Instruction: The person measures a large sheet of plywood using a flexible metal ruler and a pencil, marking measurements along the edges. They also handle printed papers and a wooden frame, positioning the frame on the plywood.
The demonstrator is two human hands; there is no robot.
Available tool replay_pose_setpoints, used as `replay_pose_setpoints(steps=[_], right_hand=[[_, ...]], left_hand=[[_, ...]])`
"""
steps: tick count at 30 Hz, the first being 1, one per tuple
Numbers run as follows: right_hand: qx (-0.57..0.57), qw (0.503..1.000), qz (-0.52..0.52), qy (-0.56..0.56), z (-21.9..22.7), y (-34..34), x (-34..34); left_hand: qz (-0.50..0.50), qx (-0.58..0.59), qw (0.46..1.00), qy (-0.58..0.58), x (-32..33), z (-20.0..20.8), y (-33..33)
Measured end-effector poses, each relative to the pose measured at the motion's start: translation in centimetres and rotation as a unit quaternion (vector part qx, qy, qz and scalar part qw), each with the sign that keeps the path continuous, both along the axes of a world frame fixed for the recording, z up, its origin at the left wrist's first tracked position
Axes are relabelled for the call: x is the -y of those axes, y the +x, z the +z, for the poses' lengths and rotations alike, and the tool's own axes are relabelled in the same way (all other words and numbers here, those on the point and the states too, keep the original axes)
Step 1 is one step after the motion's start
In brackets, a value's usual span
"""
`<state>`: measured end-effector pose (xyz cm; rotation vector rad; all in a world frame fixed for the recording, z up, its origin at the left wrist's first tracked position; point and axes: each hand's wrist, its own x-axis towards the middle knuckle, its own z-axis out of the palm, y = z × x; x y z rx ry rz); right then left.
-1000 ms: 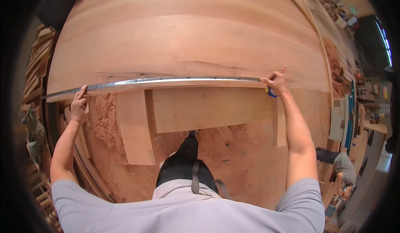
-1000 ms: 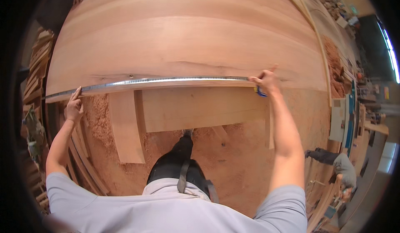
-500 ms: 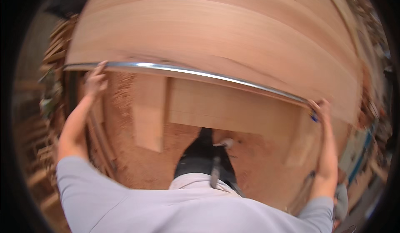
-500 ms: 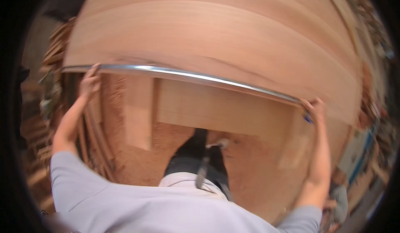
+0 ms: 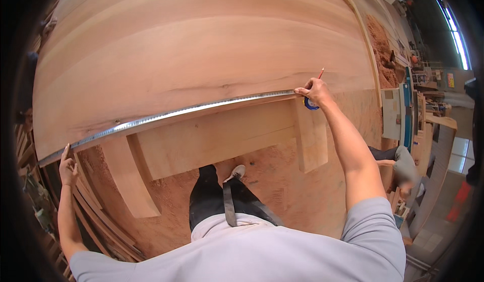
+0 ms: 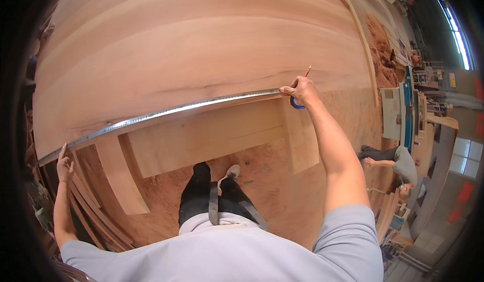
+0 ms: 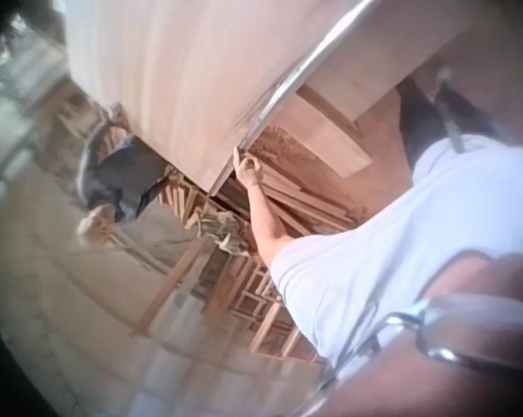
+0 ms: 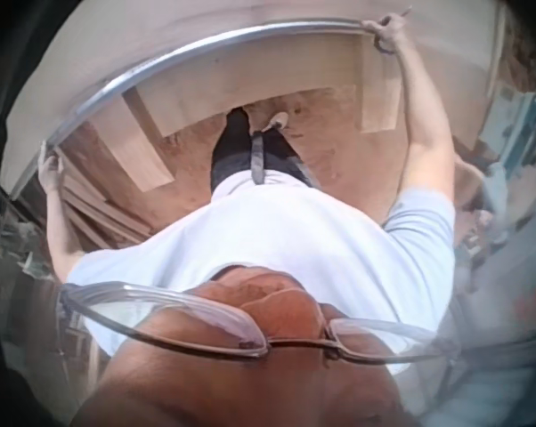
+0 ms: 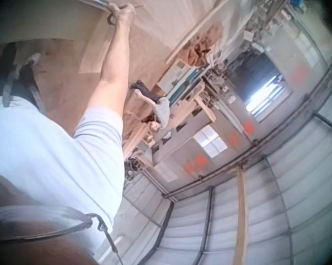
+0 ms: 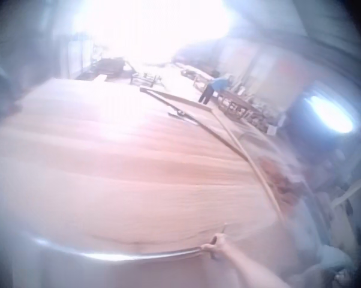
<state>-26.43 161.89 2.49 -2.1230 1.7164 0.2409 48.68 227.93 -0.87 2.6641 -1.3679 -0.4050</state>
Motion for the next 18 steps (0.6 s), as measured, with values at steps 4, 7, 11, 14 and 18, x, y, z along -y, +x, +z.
replay_pose_setpoints(steps=[4,7,11,14,18], right_hand=[[-0.013,1.0,0.001,0.002,0.5,0.0,0.3],[-0.024,1.0,-0.006,0.01,0.7,-0.2,0.2],[-0.037,0.999,0.0,0.025,0.3,-0.2,0.5],[-0.057,0.998,0.022,0.007,0.8,-0.2,0.7],[-0.075,0.997,0.035,0.007,1.2,0.0,0.4]], left_hand=[[-0.025,-0.004,0.998,-0.052,5.9,3.5,-4.8],[-0.118,0.06,0.98,-0.151,17.1,7.0,-17.4],[-0.294,-0.078,0.916,-0.262,31.6,6.2,-38.6],[-0.402,-0.161,0.873,-0.224,42.0,5.3,-52.9],[-0.401,-0.102,0.9,-0.138,49.4,2.9,-61.4]])
